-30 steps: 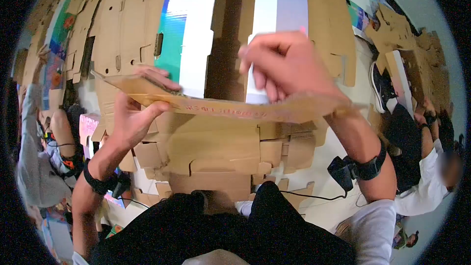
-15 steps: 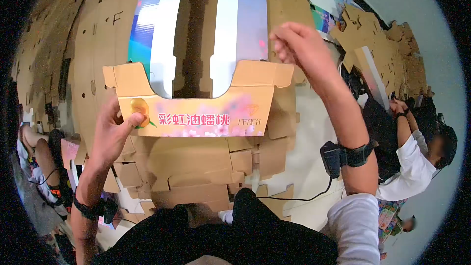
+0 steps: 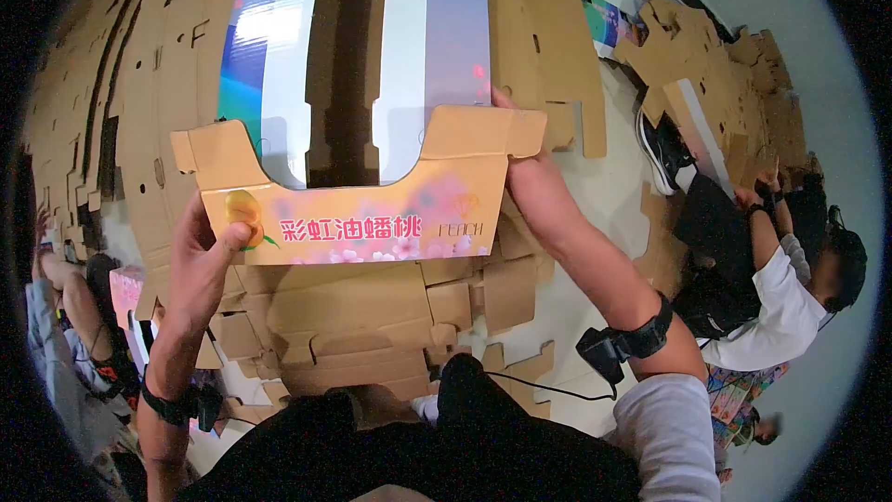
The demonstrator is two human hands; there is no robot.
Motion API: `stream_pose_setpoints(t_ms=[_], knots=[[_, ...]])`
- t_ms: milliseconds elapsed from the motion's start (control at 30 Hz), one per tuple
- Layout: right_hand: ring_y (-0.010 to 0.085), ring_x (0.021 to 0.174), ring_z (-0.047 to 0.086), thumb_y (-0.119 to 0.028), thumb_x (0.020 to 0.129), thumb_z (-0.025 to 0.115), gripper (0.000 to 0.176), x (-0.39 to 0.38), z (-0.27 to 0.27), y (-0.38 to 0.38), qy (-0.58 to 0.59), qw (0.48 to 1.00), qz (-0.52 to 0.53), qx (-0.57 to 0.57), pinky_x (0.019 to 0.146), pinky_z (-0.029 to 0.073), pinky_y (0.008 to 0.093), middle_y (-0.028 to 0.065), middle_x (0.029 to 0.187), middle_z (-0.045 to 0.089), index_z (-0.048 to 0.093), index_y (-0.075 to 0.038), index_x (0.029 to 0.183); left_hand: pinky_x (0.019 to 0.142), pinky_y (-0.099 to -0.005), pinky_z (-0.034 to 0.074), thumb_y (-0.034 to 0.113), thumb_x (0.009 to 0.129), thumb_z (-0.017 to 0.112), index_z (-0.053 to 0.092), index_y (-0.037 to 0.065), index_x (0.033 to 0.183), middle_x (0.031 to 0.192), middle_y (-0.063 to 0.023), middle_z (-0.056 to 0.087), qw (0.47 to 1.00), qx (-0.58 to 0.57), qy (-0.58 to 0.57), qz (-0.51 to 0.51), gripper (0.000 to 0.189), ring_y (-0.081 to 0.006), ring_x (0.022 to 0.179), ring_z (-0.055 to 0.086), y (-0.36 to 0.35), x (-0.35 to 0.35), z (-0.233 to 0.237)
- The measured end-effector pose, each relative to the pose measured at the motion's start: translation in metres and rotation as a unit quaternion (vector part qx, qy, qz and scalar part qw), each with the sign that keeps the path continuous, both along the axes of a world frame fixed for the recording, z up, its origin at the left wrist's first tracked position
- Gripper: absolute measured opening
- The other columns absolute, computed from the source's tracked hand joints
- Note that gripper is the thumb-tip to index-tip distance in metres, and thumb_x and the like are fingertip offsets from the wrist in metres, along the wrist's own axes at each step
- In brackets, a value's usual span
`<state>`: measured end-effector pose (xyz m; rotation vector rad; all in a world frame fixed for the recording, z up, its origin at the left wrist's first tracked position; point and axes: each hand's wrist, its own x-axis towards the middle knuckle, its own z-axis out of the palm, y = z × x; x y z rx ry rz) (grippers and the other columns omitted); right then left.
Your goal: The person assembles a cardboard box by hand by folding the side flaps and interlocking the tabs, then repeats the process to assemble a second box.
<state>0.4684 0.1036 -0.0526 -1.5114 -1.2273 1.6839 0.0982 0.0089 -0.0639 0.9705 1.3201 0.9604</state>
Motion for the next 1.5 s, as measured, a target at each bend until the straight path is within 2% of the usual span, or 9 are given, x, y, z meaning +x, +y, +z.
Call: stream_pose_setpoints(t_ms=[133, 300, 400, 533, 633, 1200, 1367, 1433, 1500], knots=[[0.0147, 0.124, 0.063, -0.024, 0.116, 0.046, 0.068, -0.002, -0.015, -0.005, -0.041, 0.995, 0.018, 0.086, 0.11, 0.052, 0.0347, 0.0032, 0.142, 0.06, 0.015, -0.021, 0.177, 0.109, -0.0364, 0.052, 0.016, 0.1, 0.079, 0.062, 0.003, 0.137, 0.118, -0.0025, 0.066, 0.999, 0.029, 0.025, 0.017, 0.043, -0.0152, 0.119, 0.065, -0.002, 0.007, 0.002], [0.0132, 0.113, 0.066, -0.028, 0.118, 0.043, 0.049, 0.0, -0.007, -0.003, -0.028, 0.992, -0.123, 0.016, 0.099, 0.056, 0.0307, 0.0026, 0.129, 0.065, 0.041, -0.012, 0.164, 0.107, -0.0382, 0.051, 0.016, 0.098, 0.08, 0.057, 0.004, 0.137, 0.124, -0.0054, 0.064, 0.996, 0.04, 0.074, 0.013, 0.047, -0.0162, 0.114, 0.064, -0.006, 0.003, -0.006], [0.0095, 0.092, 0.061, -0.029, 0.116, 0.049, 0.034, 0.029, 0.012, 0.004, -0.039, 0.978, -0.193, 0.075, 0.081, 0.05, 0.0277, -0.0019, 0.109, 0.066, 0.062, -0.005, 0.137, 0.109, -0.037, 0.051, 0.018, 0.097, 0.081, 0.043, 0.001, 0.158, 0.137, -0.0098, 0.06, 0.977, 0.141, 0.144, 0.075, 0.073, -0.0189, 0.123, 0.061, -0.007, 0.01, -0.012], [0.0089, 0.08, 0.058, -0.025, 0.111, 0.062, 0.029, 0.0, 0.056, -0.001, -0.308, 0.903, -0.064, 0.294, 0.07, 0.048, 0.0273, -0.0016, 0.092, 0.065, 0.071, -0.001, 0.124, 0.112, -0.0411, 0.052, 0.016, 0.092, 0.083, 0.029, 0.004, 0.169, 0.147, -0.0135, 0.054, 0.979, 0.118, 0.145, 0.081, 0.094, -0.022, 0.126, 0.06, -0.002, 0.016, 0.007], [0.0092, 0.079, 0.059, -0.021, 0.107, 0.069, 0.025, -0.01, 0.059, -0.004, -0.314, 0.902, 0.016, 0.296, 0.07, 0.048, 0.0273, 0.0032, 0.089, 0.065, 0.073, 0.0, 0.121, 0.114, -0.0429, 0.052, 0.013, 0.092, 0.083, 0.029, 0.005, 0.17, 0.148, -0.0142, 0.055, 0.978, 0.113, 0.173, 0.039, 0.096, -0.0236, 0.132, 0.06, 0.005, 0.01, 0.011], [0.0144, 0.094, 0.065, -0.016, 0.109, 0.065, 0.027, -0.01, 0.055, 0.014, -0.269, 0.941, 0.051, 0.197, 0.086, 0.053, 0.0296, 0.0066, 0.106, 0.069, 0.069, -0.004, 0.133, 0.113, -0.0418, 0.047, 0.02, 0.103, 0.068, 0.053, 0.002, 0.152, 0.146, -0.0112, 0.053, 0.982, 0.093, 0.16, 0.027, 0.054, -0.0244, 0.134, 0.056, 0.011, 0.01, 0.009], [0.0143, 0.106, 0.061, -0.015, 0.111, 0.063, 0.027, -0.004, 0.024, 0.021, -0.178, 0.962, 0.043, 0.203, 0.089, 0.054, 0.0305, 0.0068, 0.12, 0.063, 0.053, -0.007, 0.135, 0.113, -0.0372, 0.045, 0.025, 0.116, 0.047, 0.062, 0.003, 0.141, 0.138, -0.0074, 0.063, 0.994, 0.078, 0.048, 0.058, 0.037, -0.0176, 0.132, 0.058, 0.033, -0.014, -0.013], [0.0136, 0.111, 0.06, -0.013, 0.113, 0.058, 0.033, -0.006, 0.021, 0.019, -0.166, 0.961, 0.047, 0.218, 0.095, 0.051, 0.029, 0.008, 0.124, 0.062, 0.05, -0.009, 0.144, 0.112, -0.0359, 0.045, 0.026, 0.116, 0.05, 0.063, 0.004, 0.141, 0.139, -0.0059, 0.063, 0.989, 0.02, -0.101, 0.103, 0.036, -0.0157, 0.129, 0.059, 0.043, -0.018, -0.024], [0.0142, 0.115, 0.059, -0.013, 0.114, 0.055, 0.039, -0.011, 0.023, 0.015, -0.191, 0.951, 0.049, 0.239, 0.1, 0.049, 0.0295, 0.0095, 0.127, 0.061, 0.046, -0.01, 0.152, 0.107, -0.0329, 0.049, 0.031, 0.115, 0.056, 0.057, 0.008, 0.151, 0.139, -0.0037, 0.064, 0.994, 0.017, -0.053, 0.093, 0.042, -0.0137, 0.128, 0.06, 0.053, -0.015, -0.023]])
